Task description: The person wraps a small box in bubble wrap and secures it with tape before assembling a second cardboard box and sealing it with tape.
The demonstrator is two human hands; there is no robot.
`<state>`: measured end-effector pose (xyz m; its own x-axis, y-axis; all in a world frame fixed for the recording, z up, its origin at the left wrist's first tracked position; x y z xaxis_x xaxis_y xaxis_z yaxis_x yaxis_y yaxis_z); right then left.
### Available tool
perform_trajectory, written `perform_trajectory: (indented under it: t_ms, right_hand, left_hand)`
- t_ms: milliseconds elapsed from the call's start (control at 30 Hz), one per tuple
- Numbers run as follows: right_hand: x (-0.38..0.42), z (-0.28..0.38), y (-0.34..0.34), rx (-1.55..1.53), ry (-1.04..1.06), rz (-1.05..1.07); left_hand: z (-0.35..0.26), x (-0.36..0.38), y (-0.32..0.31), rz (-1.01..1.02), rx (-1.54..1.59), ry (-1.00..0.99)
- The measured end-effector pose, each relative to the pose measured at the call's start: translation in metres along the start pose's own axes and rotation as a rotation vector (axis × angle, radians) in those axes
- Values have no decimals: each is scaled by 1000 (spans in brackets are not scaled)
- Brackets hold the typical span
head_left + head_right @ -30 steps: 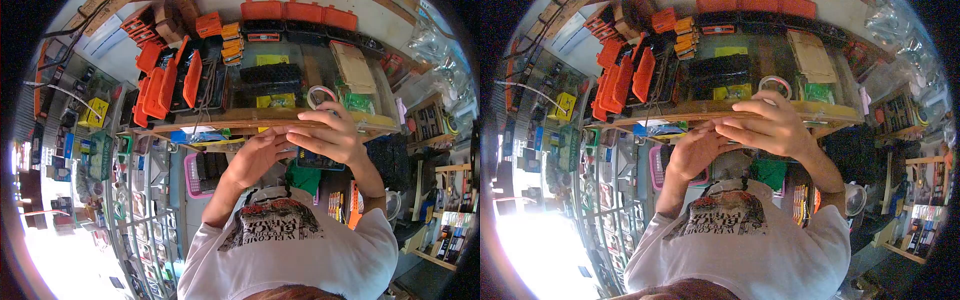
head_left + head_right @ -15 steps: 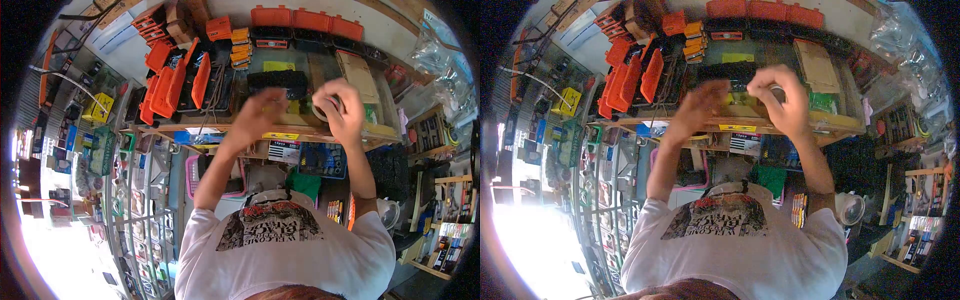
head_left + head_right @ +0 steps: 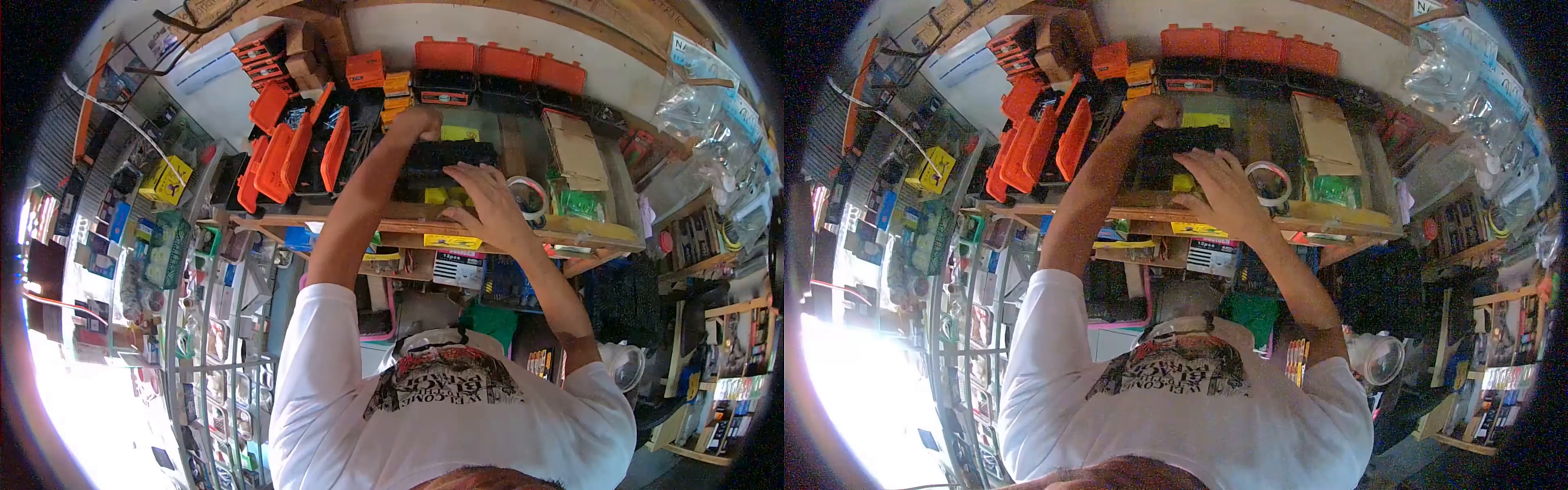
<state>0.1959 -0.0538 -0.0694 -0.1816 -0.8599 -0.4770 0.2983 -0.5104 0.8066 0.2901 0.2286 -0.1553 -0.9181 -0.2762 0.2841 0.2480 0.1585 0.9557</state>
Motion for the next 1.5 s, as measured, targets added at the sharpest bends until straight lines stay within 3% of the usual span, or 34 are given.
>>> perform_trajectory:
  t_ms: [167,300,433,533,633,733,833,933,1033,1133,1233,1333,1433,1500]
  right_hand:
    - [-3,0,4,-49,-6,-3]
    - [-1,1,0,-14,7,-7]
    - [-1,6,3,-10,-64,46]
    - [6,1,-8,12,-135,80]
    - [10,-4,-18,74,-140,50]
    - [9,-4,-17,68,-128,43]
    - [10,-9,-21,8,-152,78]
    - [7,-8,-20,-18,-185,99]
    - [6,-3,-13,-62,-182,84]
    - [4,-2,-9,-98,-181,61]
    - [5,2,-7,-121,-203,68]
    - [5,-1,-10,-140,-167,40]
    - [6,-2,-10,-146,-183,62]
    - [6,-1,-10,-159,-218,84]
  left_hand:
    - [19,-30,-36,146,-27,37]
    - [-3,22,-1,49,69,-13]
    - [-31,55,21,14,66,-228]
    - [-43,74,37,-105,162,-401]
    - [-54,108,48,-381,245,-504]
    - [-57,123,40,-398,188,-422]
    - [-51,119,36,-263,281,-305]
    - [-30,105,26,-221,595,-200]
    - [-47,120,53,-244,389,-266]
    - [-61,135,58,-506,316,-301]
    - [-66,139,48,-583,153,-396]
    - [-74,151,46,-524,349,-401]
    - [-92,186,42,-759,202,-478]
    - [-101,195,35,-649,266,-429]
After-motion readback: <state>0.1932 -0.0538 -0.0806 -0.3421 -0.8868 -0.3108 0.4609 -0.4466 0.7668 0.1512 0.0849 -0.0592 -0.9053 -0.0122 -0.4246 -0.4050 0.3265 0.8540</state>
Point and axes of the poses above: each hand's wrist, its own x-axis away from the middle knuckle, its own y-axis out of the back of the hand, z = x × y, the point moved 7 cm from there along -x, towards the middle knuckle, and after that the axes turned 11 degrees about -y, right-handed, at the moved point
